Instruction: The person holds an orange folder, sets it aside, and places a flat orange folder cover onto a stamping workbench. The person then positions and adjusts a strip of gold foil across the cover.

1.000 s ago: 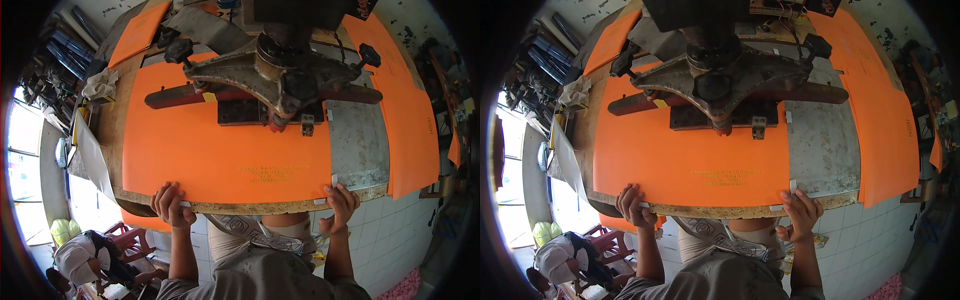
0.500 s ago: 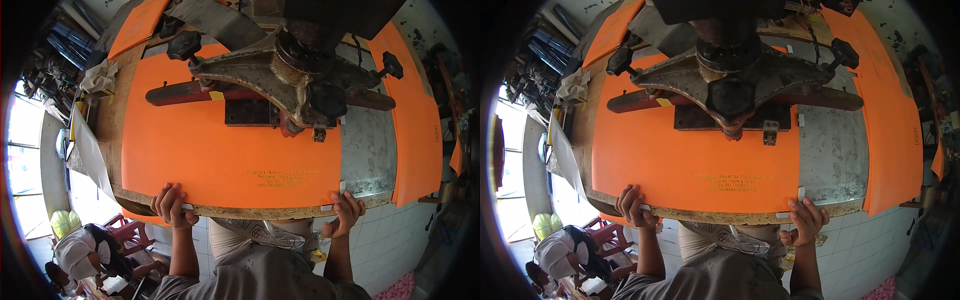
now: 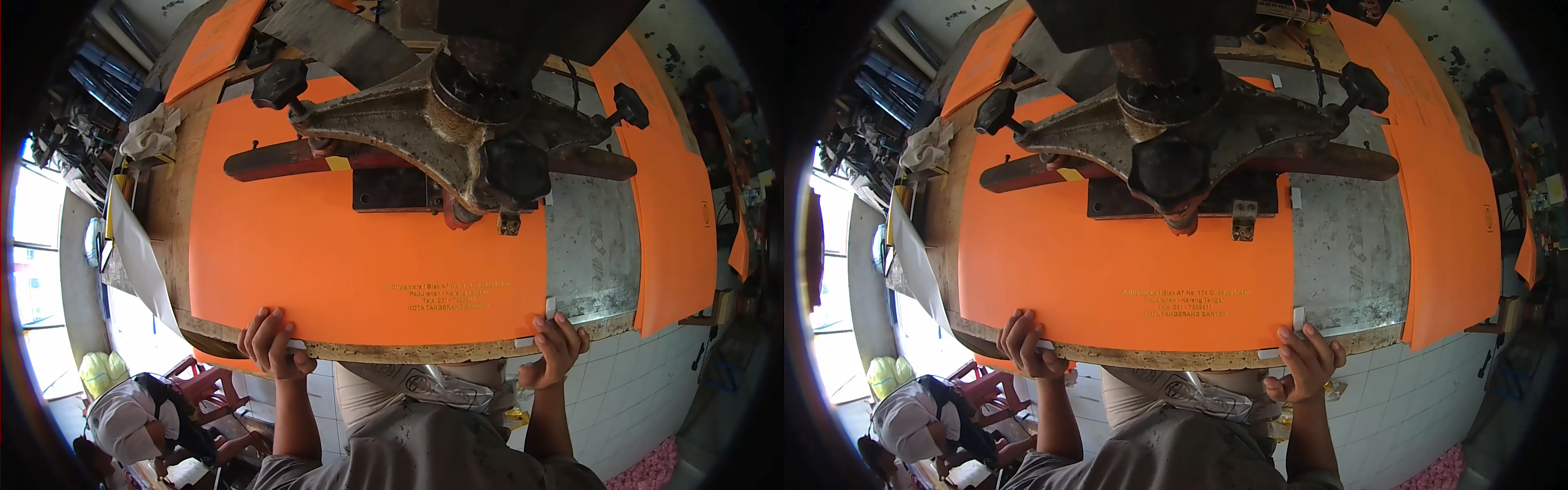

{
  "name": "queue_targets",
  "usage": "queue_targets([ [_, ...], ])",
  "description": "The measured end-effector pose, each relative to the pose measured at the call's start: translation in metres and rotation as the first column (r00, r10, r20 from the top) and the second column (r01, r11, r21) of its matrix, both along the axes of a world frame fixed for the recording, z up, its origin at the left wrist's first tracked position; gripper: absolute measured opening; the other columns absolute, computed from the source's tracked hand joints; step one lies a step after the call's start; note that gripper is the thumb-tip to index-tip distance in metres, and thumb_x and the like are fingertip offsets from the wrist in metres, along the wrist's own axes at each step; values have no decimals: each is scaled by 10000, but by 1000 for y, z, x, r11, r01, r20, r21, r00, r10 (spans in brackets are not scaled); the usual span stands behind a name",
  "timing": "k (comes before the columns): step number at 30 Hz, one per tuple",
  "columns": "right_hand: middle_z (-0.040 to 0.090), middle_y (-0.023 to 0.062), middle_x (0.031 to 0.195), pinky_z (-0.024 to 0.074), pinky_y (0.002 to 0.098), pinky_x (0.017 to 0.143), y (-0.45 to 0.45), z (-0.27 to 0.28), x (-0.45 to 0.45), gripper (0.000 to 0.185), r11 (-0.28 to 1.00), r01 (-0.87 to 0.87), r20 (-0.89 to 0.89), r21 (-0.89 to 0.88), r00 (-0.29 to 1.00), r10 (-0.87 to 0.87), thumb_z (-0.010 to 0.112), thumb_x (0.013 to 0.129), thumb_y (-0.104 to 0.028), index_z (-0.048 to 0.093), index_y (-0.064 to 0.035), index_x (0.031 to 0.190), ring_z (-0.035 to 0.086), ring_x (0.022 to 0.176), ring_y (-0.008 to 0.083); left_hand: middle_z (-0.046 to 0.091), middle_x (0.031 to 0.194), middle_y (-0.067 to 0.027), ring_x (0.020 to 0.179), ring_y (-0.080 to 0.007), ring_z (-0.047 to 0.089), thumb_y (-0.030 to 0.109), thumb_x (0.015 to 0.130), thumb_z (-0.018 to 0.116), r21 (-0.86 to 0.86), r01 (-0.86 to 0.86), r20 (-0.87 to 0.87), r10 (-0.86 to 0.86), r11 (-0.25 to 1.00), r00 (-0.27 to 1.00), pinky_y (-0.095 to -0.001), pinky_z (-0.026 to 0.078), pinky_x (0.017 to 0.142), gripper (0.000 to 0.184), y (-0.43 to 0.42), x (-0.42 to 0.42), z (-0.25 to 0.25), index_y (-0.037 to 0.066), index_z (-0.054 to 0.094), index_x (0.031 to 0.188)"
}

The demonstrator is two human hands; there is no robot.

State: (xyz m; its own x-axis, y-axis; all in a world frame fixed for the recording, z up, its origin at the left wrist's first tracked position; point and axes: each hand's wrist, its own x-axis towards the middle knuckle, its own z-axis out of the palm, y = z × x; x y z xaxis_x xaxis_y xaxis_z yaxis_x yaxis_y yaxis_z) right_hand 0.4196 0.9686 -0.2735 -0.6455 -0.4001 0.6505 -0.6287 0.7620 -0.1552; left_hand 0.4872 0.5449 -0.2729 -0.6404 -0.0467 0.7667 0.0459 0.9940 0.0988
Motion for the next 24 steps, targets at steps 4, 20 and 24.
queue_targets([
  [4,741,13,1191,175,434,1203,0,-2,-1,530,1000,-4,-15,-17,1000,4,379,1015,-565,566,-169,1313,555,1293,222,687,1109,-117,1060,-327,652,437,1054,346,-2,-16,-5,16,1000,1000,-478,460,958,411,0,1,-2,100,578,1010],
  [20,712,76,1230,200,473,1195,4,-6,0,515,999,-26,-41,28,999,27,377,997,-546,580,-157,1268,561,1285,282,695,1133,-69,1094,-277,649,490,1050,343,55,-21,-22,23,998,999,-462,408,1005,413,1,0,-4,184,620,1051],
  [24,712,79,1231,201,476,1191,5,-7,1,526,999,-22,-37,31,999,23,379,996,-551,579,-154,1277,560,1288,286,695,1129,-72,1095,-279,646,504,1054,341,72,-20,-19,22,997,1000,-461,408,1001,417,1,0,-3,181,605,1034],
])
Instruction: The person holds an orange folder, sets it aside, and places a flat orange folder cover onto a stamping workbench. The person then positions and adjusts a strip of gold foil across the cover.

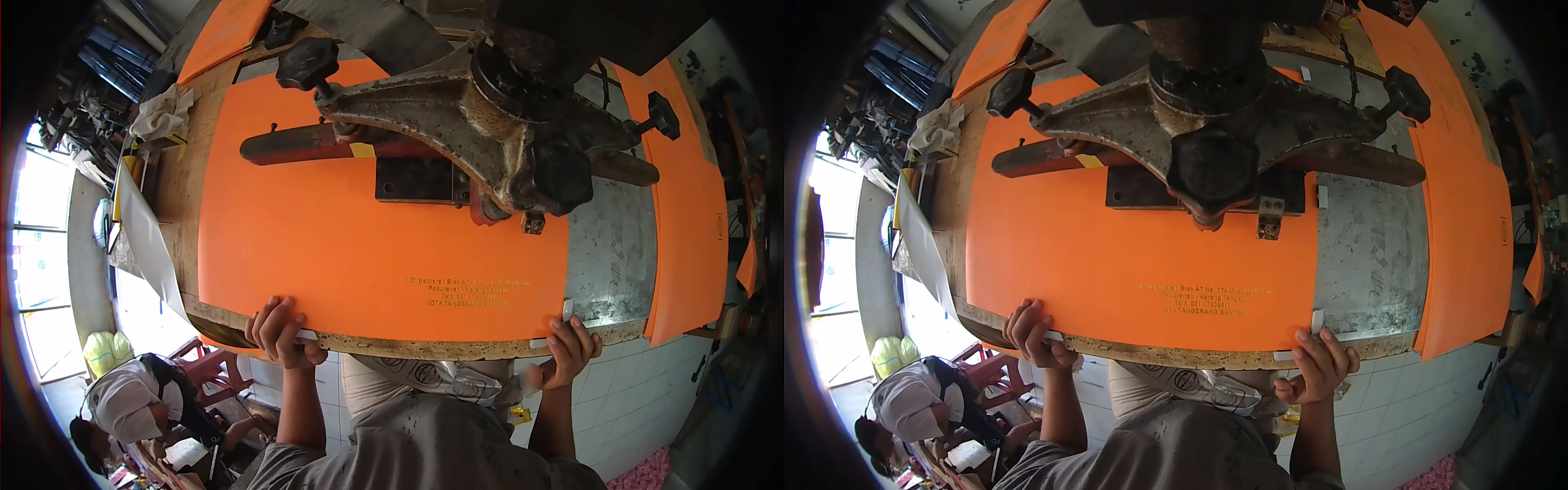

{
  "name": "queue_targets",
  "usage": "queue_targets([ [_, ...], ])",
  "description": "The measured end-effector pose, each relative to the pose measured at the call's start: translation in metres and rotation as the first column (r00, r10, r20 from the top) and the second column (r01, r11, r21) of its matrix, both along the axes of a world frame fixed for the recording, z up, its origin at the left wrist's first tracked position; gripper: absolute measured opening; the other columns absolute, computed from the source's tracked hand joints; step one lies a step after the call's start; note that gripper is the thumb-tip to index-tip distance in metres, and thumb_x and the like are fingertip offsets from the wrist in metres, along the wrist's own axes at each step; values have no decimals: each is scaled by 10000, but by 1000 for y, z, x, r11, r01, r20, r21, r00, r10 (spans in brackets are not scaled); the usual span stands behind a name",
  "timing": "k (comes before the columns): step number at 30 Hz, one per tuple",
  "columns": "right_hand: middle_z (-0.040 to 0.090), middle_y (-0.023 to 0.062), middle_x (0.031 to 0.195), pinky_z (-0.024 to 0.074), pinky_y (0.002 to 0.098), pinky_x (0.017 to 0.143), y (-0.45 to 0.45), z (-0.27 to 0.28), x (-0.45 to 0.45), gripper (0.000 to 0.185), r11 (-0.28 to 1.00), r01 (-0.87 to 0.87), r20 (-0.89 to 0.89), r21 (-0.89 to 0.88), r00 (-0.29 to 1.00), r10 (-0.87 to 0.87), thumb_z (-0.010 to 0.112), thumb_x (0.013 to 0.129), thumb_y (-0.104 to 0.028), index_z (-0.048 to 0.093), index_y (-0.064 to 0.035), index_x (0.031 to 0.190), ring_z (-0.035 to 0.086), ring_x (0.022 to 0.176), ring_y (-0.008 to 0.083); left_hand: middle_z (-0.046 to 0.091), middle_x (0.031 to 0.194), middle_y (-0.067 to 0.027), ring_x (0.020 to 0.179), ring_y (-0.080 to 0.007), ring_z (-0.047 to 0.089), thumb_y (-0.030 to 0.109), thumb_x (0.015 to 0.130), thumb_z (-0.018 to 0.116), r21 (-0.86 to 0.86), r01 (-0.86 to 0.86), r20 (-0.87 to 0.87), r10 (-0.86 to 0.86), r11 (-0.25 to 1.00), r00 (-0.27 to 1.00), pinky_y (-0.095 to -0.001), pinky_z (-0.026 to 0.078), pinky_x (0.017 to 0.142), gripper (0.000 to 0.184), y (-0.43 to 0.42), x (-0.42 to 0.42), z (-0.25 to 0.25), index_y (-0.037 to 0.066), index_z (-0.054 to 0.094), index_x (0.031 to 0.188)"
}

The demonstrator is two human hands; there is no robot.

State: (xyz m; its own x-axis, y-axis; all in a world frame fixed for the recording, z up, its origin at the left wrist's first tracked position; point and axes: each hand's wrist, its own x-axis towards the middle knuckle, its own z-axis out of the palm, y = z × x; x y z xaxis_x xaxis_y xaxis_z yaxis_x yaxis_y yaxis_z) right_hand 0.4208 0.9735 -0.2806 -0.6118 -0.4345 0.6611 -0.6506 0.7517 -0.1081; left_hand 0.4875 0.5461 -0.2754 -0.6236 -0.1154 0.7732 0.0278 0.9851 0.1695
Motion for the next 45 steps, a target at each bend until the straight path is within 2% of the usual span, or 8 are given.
queue_targets([
  [5,711,80,1234,200,482,1189,0,3,0,535,1000,6,10,6,1000,-6,387,992,-557,577,-152,1285,558,1294,287,692,1129,-71,1104,-280,643,518,1053,342,-3,2,5,-2,1000,1000,-459,401,1012,418,-1,1,-2,181,589,1045],
  [8,714,77,1226,199,480,1190,-1,2,0,534,1000,2,9,-4,1000,-2,390,992,-561,579,-154,1283,560,1291,282,686,1118,-120,1063,-320,651,485,1057,329,-63,1,6,0,998,1000,-481,465,969,432,-3,1,-2,116,553,1037],
  [11,735,9,1189,170,438,1205,-5,2,-2,520,998,15,24,-61,1000,-14,395,1003,-595,606,-198,1263,553,1290,224,686,1122,-119,1071,-320,650,486,1057,318,-59,-1,16,2,998,1000,-482,462,973,432,-3,1,-2,119,546,1045],
  [17,726,-14,1208,172,436,1208,-5,1,-1,542,998,26,7,-51,1000,-26,383,1000,-617,624,-199,1249,548,1292,213,691,1119,-115,1067,-319,651,501,1047,321,-49,-10,-2,10,999,1000,-480,449,974,446,-2,1,-4,121,554,1022],
  [20,723,-21,1211,173,436,1210,-4,0,0,538,998,31,11,-51,999,-30,379,1002,-617,629,-203,1238,548,1290,207,693,1116,-113,1060,-314,647,502,1042,332,-49,-9,-8,9,999,1000,-477,445,968,443,-2,1,-4,121,557,1011],
  [23,725,-21,1203,175,437,1212,-4,-1,-1,531,998,26,-8,-56,1000,-27,377,1004,-615,632,-207,1229,552,1282,204,691,1111,-70,1082,-270,648,505,1042,330,-21,-15,-23,15,1000,1000,-477,413,1011,405,-2,1,-7,179,569,1060],
  [45,726,-50,1182,177,434,1216,-4,-2,-1,524,998,31,-17,-62,999,-32,374,1004,-627,657,-221,1177,563,1255,188,695,1110,-91,1085,-284,657,507,1043,297,-34,-37,-16,37,999,999,-493,397,1036,434,-2,0,-8,172,572,1062],
])
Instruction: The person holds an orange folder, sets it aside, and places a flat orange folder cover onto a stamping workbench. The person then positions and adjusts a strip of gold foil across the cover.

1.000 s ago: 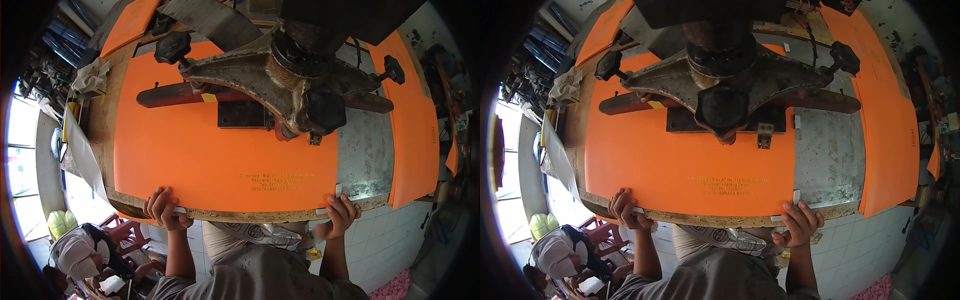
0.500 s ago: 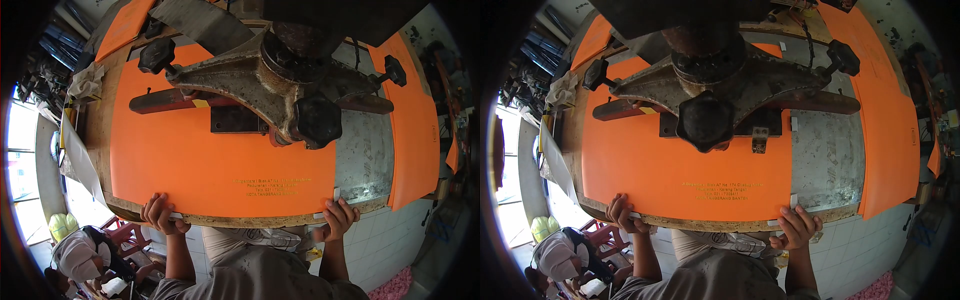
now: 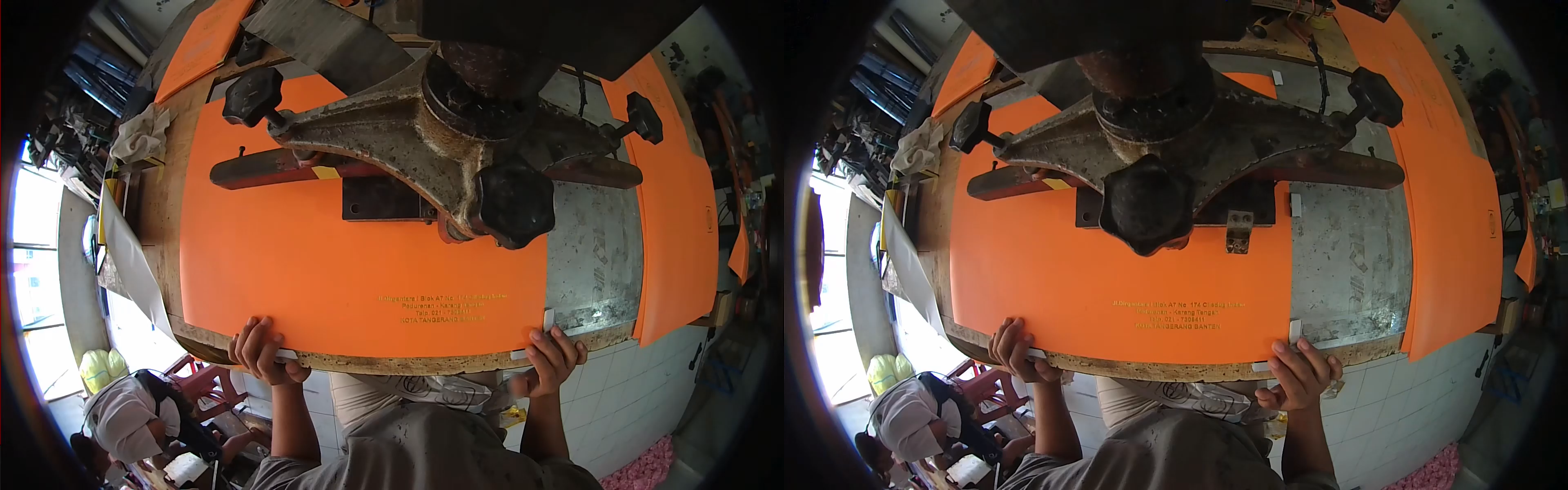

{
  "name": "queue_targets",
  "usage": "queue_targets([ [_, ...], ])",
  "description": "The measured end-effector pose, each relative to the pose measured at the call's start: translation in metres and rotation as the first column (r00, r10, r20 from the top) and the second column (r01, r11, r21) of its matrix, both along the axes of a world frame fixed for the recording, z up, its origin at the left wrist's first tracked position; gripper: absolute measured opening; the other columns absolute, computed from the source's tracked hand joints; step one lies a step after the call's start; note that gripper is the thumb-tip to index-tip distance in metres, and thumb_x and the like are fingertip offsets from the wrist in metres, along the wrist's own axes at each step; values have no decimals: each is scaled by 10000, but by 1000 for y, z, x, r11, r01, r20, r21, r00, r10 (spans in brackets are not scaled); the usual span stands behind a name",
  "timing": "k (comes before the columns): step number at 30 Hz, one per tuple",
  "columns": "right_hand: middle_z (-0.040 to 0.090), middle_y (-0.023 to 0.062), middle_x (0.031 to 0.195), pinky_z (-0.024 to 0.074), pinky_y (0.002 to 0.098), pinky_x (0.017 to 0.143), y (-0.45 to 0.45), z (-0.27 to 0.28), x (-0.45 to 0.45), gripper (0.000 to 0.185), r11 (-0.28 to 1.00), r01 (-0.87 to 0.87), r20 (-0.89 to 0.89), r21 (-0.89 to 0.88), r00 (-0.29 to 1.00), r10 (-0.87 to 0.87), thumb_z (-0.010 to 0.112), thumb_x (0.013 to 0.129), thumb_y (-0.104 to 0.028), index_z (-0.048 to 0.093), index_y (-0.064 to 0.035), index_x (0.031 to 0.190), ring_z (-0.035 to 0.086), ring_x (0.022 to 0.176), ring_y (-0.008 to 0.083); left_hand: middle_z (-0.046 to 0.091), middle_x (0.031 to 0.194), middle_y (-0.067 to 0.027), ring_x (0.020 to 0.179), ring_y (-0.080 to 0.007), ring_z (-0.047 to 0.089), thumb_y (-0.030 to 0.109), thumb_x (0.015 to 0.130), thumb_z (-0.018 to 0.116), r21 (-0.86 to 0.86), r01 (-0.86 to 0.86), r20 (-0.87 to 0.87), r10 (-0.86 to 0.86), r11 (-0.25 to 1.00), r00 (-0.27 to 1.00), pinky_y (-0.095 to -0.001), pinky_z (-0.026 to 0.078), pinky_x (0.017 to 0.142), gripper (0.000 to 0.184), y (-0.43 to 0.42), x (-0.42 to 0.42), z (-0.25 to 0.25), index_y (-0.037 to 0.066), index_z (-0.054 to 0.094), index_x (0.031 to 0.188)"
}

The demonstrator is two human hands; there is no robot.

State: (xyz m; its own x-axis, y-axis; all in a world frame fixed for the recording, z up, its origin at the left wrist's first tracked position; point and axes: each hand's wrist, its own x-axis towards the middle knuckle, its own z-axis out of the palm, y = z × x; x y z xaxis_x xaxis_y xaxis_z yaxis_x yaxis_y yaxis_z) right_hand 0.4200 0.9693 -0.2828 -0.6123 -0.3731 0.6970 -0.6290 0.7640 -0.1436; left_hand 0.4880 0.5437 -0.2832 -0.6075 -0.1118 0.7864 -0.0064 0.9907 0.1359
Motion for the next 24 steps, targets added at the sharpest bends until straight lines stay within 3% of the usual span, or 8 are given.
queue_targets([
  [24,730,-46,1162,183,432,1210,0,1,0,528,1000,6,-11,0,1000,-6,379,1005,-633,653,-212,1166,575,1238,190,693,1132,-82,1100,-279,651,487,1038,305,-10,6,3,-6,1000,1000,-492,384,1043,404,-2,2,-2,181,566,1079],
])
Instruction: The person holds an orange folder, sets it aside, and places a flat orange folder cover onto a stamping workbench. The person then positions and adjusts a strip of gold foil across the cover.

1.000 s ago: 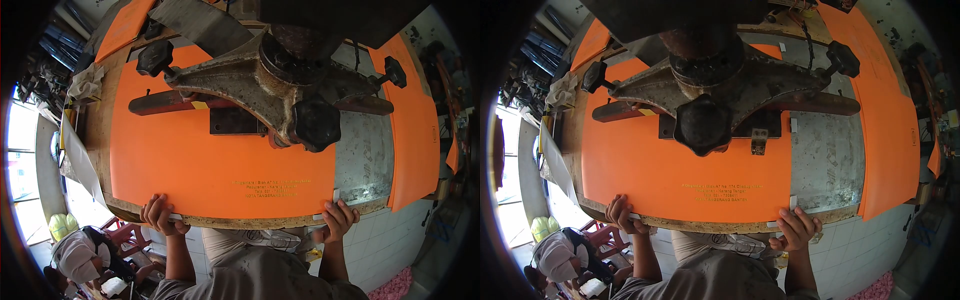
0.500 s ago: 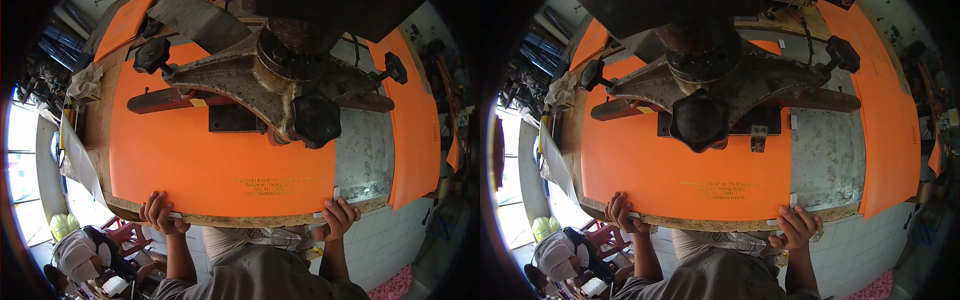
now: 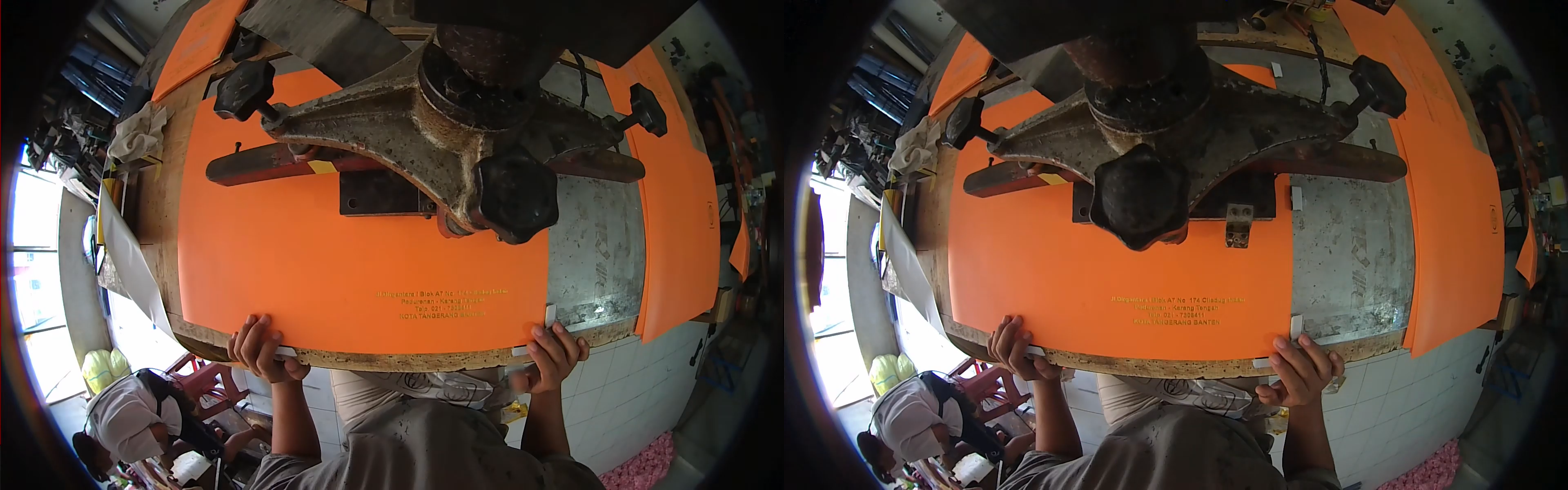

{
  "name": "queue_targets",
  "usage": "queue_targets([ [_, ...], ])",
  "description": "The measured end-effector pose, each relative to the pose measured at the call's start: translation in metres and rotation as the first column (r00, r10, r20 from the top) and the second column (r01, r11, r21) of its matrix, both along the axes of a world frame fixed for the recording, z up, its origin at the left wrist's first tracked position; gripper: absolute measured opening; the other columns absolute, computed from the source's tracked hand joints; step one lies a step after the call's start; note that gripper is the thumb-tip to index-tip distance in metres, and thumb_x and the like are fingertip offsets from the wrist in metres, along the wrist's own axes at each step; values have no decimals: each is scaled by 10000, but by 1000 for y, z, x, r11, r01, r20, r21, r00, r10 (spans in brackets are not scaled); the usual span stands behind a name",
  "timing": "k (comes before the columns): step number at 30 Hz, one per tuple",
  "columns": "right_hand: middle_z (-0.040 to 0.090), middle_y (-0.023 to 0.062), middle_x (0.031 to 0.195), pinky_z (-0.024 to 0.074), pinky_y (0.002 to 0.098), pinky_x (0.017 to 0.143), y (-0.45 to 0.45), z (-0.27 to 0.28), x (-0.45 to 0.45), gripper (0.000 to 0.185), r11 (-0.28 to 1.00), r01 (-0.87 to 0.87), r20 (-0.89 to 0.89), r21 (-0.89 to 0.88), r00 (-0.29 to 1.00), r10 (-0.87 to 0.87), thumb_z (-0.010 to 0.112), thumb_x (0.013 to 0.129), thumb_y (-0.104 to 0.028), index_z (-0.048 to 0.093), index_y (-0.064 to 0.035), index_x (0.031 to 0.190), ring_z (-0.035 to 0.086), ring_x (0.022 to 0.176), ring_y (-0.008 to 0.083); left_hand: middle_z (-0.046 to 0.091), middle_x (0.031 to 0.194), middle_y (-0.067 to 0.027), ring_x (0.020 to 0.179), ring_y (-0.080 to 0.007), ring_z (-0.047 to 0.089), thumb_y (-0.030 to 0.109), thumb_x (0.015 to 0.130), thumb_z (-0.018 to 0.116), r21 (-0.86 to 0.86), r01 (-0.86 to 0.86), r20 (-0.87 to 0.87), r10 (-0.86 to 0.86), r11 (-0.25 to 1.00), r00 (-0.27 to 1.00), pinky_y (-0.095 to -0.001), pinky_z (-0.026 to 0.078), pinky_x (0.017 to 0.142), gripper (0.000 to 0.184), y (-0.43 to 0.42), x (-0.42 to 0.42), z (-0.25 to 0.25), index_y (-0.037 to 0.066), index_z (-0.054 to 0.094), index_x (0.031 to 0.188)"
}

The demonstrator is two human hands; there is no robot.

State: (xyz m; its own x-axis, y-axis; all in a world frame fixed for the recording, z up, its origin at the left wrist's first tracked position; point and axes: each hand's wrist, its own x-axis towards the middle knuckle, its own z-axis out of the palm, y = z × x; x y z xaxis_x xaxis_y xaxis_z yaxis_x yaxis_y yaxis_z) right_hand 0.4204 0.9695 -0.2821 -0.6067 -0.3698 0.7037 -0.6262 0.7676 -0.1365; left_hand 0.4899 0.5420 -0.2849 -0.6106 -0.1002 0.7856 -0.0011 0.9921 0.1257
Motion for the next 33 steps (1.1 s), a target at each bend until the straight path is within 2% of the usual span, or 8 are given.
queue_targets([
  [8,742,-20,1145,184,431,1212,-1,0,-2,533,1000,-15,-3,-17,1000,15,387,1003,-621,637,-193,1198,584,1242,200,701,1161,-84,1121,-277,650,486,1040,305,-3,13,21,-13,1000,1000,-489,373,1060,407,-1,0,2,180,569,1088],
  [14,740,15,1174,200,422,1193,-4,6,-2,519,999,-17,21,-34,1000,18,398,1009,-595,639,-173,1193,592,1241,217,706,1165,-72,1136,-268,647,488,1044,315,11,15,-38,-14,1000,999,-477,351,1079,413,0,-4,-1,176,584,1072],
  [17,737,36,1192,210,418,1181,-4,9,-2,513,999,-24,26,-22,999,24,416,1010,-575,609,-161,1242,594,1248,229,707,1140,-122,1086,-321,670,473,1073,309,-49,22,-11,-23,999,1000,-480,426,1002,443,2,-5,7,115,568,1038],
  [21,721,62,1240,209,425,1174,-6,12,0,549,992,-49,85,-113,995,59,464,996,-557,522,-139,1346,581,1280,254,709,1160,-115,1105,-313,664,462,1066,347,-23,45,-26,-46,999,999,-475,408,1023,425,4,-6,12,120,599,1058],
  [23,708,67,1269,208,424,1172,-6,11,2,563,987,-49,106,-153,992,66,488,986,-550,519,-125,1354,569,1296,259,708,1189,-93,1146,-289,653,453,1054,380,11,60,-51,-59,998,997,-460,364,1074,383,4,-7,10,147,610,1080],
  [28,687,77,1310,205,424,1170,-8,23,5,591,987,-50,160,-150,984,74,529,977,-513,494,-89,1388,536,1338,268,709,1188,-89,1148,-300,654,415,1052,410,4,91,-66,-90,996,994,-467,374,1063,360,3,-7,10,124,621,1074],
  [33,684,83,1311,218,427,1165,-10,22,5,551,977,-80,130,-197,986,107,535,979,-483,509,-87,1362,553,1324,272,705,1195,-79,1146,-304,652,369,1038,447,9,102,-76,-101,995,992,-461,373,1060,325,4,-6,12,112,642,1077],
])
